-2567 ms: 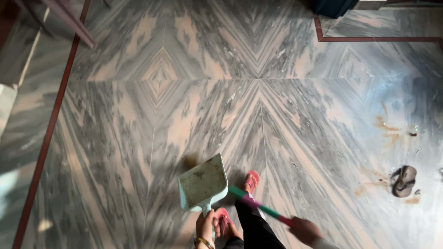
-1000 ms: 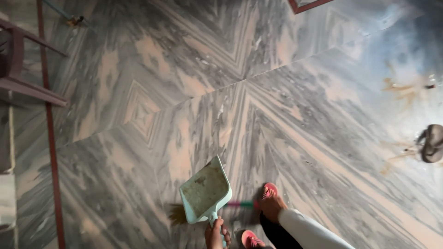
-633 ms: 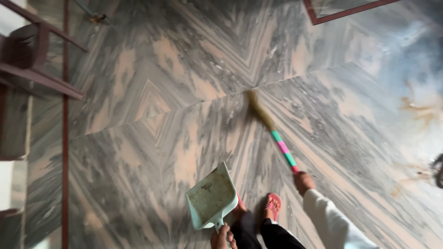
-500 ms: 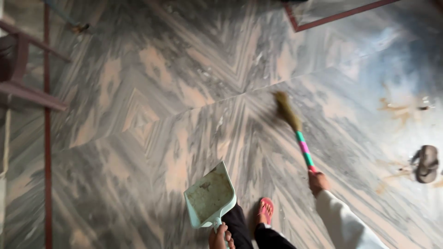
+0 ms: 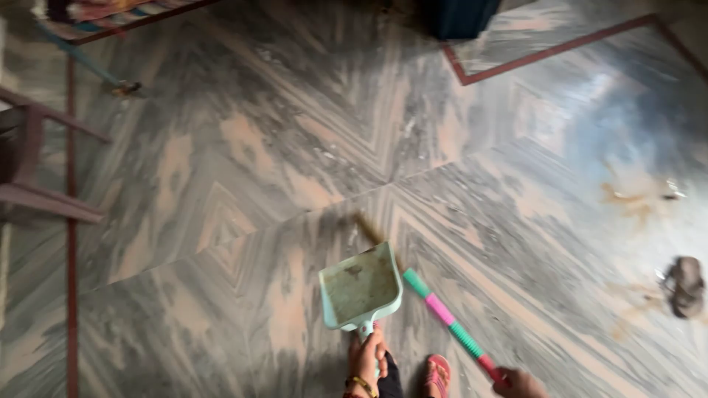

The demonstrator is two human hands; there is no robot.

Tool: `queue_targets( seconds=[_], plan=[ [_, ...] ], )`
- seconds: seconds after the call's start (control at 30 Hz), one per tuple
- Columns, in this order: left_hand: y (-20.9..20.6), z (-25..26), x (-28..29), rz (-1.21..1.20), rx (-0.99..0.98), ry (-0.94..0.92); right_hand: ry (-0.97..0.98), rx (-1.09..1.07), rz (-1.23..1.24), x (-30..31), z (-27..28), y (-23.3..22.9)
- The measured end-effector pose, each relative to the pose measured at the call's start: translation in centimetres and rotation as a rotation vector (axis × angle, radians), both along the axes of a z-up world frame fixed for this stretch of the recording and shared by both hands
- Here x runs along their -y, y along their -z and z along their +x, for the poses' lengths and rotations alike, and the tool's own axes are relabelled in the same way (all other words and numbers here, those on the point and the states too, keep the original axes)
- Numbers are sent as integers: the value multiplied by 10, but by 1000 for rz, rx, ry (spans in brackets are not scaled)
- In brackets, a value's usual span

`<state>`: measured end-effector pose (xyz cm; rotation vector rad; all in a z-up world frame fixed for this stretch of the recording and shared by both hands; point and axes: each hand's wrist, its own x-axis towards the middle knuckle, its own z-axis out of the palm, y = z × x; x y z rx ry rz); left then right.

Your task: Sweep the floor with a broom and collect dust in a dustpan.

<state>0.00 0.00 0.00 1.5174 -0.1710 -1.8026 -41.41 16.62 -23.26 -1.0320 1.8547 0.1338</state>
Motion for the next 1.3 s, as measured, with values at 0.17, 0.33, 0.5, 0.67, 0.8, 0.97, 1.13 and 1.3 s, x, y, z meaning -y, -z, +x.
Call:
queue_targets(
  seconds=[0.17,0.33,0.5,0.67,0.8,0.97,1.13,1.3],
  plan=[
    [7,28,20,17,20,7,-136,81,89,15,120,109],
    [83,70,5,69,38,-9,-732,-38,-205,131,251,-61],
    [95,101,7,220,99,79,-396,-244,-154,169,214,-52],
    [105,114,26,280,116,140,196,-316,-78,186,138,-75],
    [106,103,58,233,105,187,477,-448,-6,207,81,-120],
    [85,93,96,243,64,211,626,-473,-112,204,51,-151],
    [79,87,111,124,2,180,744,-172,-131,175,66,-191],
    [82,88,113,162,12,200,398,-9,-25,118,72,-109]
  ],
)
